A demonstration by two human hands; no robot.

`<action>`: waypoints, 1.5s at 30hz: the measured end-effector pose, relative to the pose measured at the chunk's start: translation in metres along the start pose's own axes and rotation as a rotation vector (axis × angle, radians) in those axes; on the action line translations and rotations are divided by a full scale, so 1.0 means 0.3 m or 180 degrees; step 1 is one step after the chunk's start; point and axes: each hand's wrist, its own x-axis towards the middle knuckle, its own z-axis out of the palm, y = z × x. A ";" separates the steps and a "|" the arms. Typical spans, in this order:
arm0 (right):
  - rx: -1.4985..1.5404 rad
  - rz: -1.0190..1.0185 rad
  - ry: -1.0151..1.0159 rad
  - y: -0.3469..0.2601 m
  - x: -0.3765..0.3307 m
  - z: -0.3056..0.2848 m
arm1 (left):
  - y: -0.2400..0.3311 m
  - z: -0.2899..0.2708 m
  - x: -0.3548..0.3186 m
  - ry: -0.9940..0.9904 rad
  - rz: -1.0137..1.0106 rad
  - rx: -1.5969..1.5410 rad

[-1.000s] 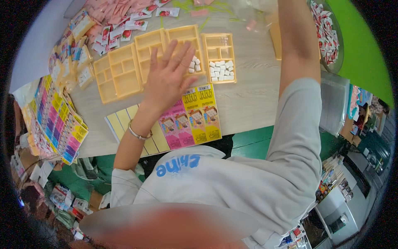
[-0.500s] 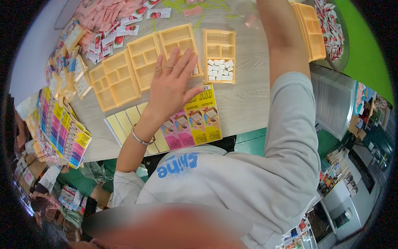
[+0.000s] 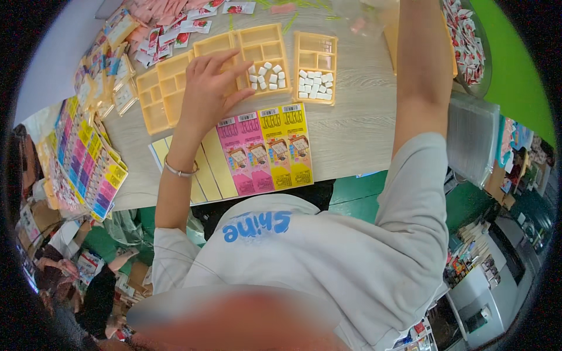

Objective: Sort small white blocks into a plastic organizer and then place them into individual product packages.

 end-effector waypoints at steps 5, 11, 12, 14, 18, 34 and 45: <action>0.4202 0.0589 -0.2319 -0.005 -0.507 -0.123 | -0.020 0.055 -0.034 0.0061 -0.0130 0.0529; 0.2942 0.1368 -0.2561 -0.424 -1.162 -0.127 | -0.035 0.099 -0.036 -0.0191 -0.0171 0.0809; 0.2932 0.1358 -0.2550 -0.416 -1.195 -0.105 | -0.029 0.099 -0.034 -0.0177 -0.0162 0.0802; 0.2981 0.0360 -0.2042 -0.406 -1.237 -0.071 | -0.018 0.099 -0.035 -0.0176 -0.0200 0.0791; 0.2837 0.0237 -0.1897 -0.389 -1.258 -0.049 | -0.009 0.099 -0.040 -0.0109 -0.0207 0.0766; 0.5014 0.2200 -0.1670 -0.323 -1.158 -0.209 | 0.043 0.090 -0.014 0.0462 -0.0143 0.0256; 0.1762 -0.1090 -0.1360 -0.272 -1.187 -0.155 | 0.143 0.102 -0.048 0.0265 0.0024 0.0681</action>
